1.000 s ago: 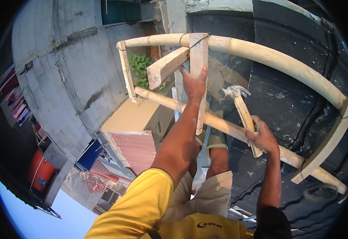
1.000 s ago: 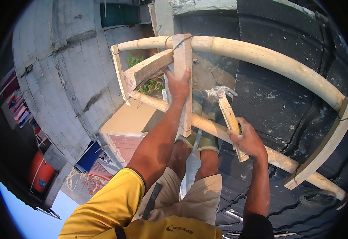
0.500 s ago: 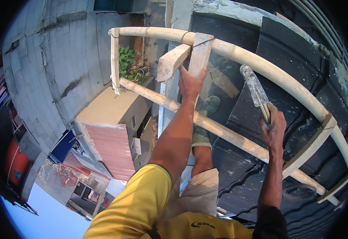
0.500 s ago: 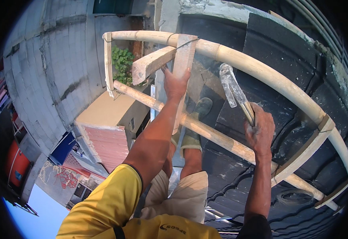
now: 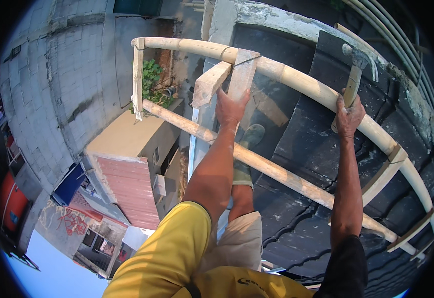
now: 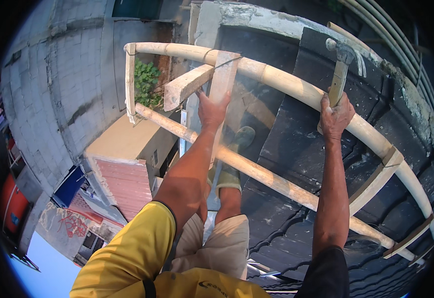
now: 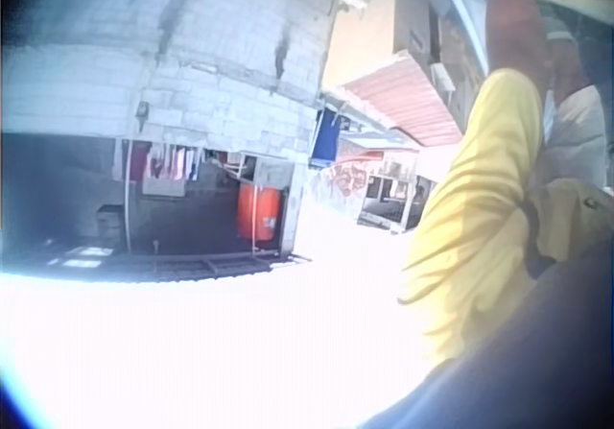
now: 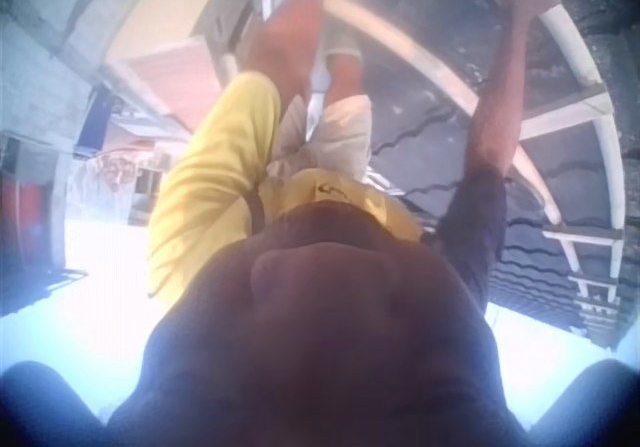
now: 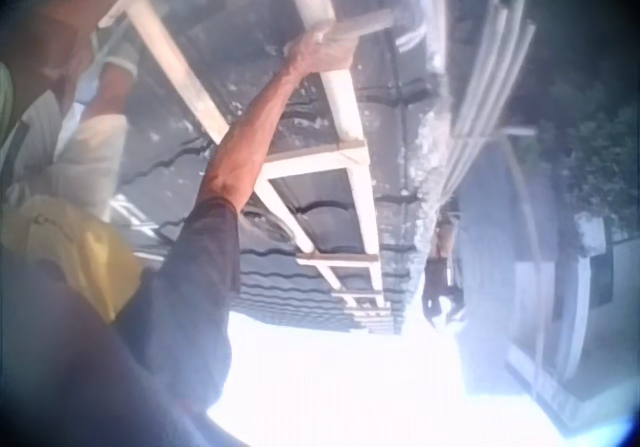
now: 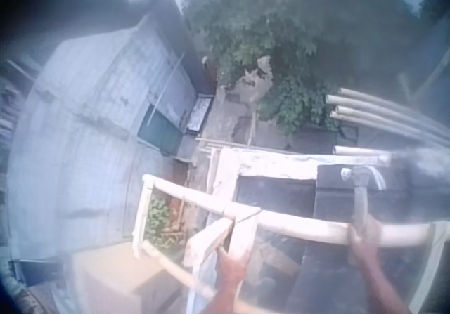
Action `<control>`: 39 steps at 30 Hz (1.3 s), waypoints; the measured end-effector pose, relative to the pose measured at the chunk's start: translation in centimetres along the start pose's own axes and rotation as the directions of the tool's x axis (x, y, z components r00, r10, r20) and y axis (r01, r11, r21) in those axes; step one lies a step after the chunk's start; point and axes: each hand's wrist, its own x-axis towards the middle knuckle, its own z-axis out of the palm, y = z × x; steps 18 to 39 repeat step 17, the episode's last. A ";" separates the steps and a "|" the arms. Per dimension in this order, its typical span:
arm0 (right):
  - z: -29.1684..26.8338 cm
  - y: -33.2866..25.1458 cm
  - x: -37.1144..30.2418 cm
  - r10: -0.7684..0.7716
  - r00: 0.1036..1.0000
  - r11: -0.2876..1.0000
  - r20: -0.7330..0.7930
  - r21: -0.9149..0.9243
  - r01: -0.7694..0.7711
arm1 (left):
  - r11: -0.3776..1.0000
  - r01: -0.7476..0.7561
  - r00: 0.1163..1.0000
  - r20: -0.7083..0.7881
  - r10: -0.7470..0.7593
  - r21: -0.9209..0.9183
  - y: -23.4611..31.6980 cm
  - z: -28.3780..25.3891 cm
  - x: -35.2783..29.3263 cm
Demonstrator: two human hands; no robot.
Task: The person hammers wooden blocks and bamboo poles onto a tiled roof and uses wire to secure the structure.
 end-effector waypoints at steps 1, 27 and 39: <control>0.4 0.4 -0.1 -0.020 1.000 0.999 -0.012 0.036 0.021 | 1.000 -0.009 1.000 -0.017 0.009 -0.005 -0.1 -0.1 0.0; 0.6 0.4 0.4 0.012 1.000 0.987 -0.020 -0.162 -0.015 | 1.000 0.017 0.997 0.074 -0.019 0.019 -0.2 -0.2 0.5; 0.6 0.4 0.4 0.012 1.000 0.987 -0.020 -0.162 -0.015 | 1.000 0.017 0.997 0.074 -0.019 0.019 -0.2 -0.2 0.5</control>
